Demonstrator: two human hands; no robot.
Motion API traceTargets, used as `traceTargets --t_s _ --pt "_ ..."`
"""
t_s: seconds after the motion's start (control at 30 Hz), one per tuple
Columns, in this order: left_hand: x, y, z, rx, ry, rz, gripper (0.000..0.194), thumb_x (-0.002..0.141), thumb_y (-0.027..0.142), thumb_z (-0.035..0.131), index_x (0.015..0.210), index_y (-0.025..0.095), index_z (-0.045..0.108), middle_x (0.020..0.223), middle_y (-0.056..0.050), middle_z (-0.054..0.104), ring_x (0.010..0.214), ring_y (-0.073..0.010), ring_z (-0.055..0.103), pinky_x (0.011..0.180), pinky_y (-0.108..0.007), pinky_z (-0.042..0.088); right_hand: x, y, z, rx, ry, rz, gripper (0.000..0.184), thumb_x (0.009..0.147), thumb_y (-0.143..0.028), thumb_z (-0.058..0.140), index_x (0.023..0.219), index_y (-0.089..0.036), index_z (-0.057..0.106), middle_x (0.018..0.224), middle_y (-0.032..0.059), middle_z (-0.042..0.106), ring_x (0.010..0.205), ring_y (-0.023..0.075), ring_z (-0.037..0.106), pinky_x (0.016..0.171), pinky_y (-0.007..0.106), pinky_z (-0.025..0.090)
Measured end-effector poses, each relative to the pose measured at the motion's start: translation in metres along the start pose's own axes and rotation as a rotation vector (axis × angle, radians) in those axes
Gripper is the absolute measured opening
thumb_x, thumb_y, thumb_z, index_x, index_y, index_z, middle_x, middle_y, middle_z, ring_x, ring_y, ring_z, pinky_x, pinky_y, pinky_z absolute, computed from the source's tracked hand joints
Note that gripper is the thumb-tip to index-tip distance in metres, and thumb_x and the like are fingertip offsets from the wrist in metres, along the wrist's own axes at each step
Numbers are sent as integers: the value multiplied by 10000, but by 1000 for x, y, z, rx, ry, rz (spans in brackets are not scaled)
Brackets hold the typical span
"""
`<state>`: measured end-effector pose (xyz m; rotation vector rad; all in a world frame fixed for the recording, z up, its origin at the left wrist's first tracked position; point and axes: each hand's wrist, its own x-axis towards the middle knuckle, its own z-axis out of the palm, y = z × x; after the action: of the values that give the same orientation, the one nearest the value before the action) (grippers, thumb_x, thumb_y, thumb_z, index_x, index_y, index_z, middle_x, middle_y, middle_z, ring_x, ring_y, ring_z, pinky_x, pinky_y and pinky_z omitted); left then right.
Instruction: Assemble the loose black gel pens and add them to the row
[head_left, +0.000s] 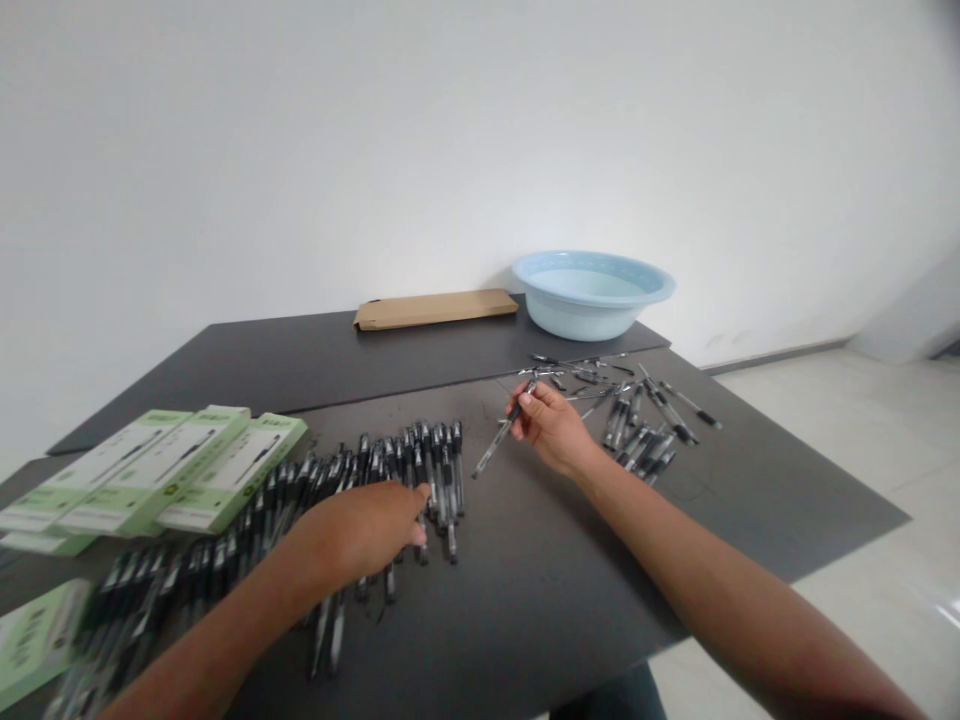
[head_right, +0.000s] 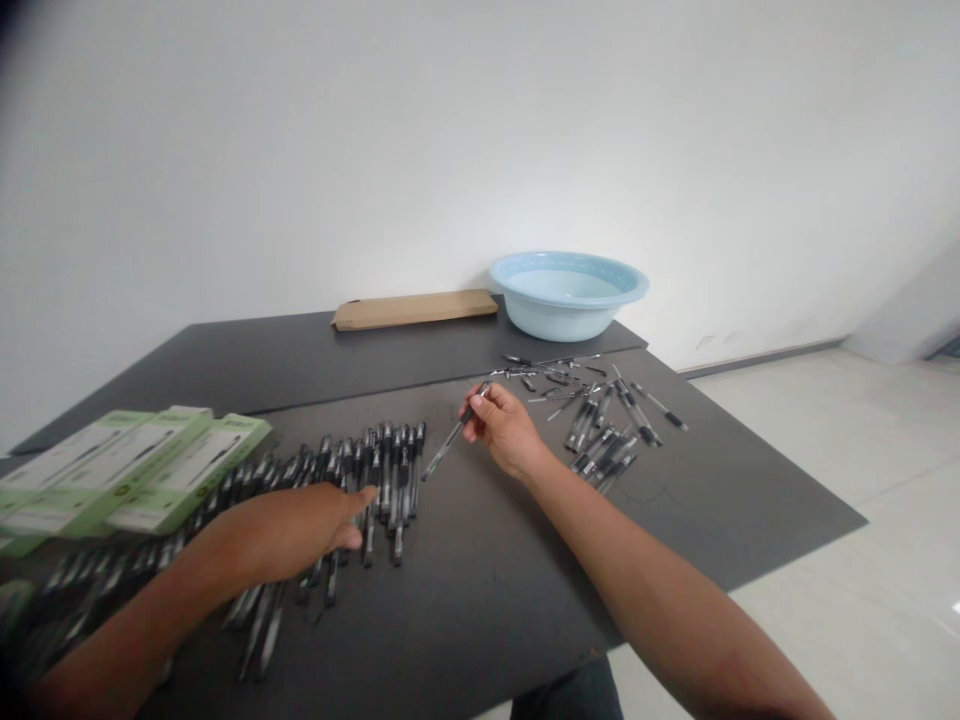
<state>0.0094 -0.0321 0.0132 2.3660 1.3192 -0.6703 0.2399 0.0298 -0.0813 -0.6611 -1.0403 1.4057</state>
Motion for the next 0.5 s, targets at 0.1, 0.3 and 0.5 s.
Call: traceTargets --t_s 0.1,0.3,0.5 --pt "5 2 -3 10 -31 -53 577 870 298 475 1389 70 368 1156 -222 633 1050 -313 598 858 -385 456 -6 -2 11 92 -74 55 236 769 -343 684 857 -186 531 763 -6 634 495 97 586 480 219 453" --pt "19 5 -7 -29 2 -74 775 881 377 484 1474 84 79 1462 -223 294 1287 -270 386 1011 -365 337 -25 -2 38 185 -241 158 246 761 -322 707 865 -174 539 824 15 651 631 141 667 583 265 524" --pt "20 6 -12 -79 7 -14 838 817 380 571 1471 109 122 1435 -199 374 1190 -294 499 929 -355 421 -42 5 55 236 -406 215 272 746 -316 730 859 -161 536 943 46 650 771 177 694 713 336 543"
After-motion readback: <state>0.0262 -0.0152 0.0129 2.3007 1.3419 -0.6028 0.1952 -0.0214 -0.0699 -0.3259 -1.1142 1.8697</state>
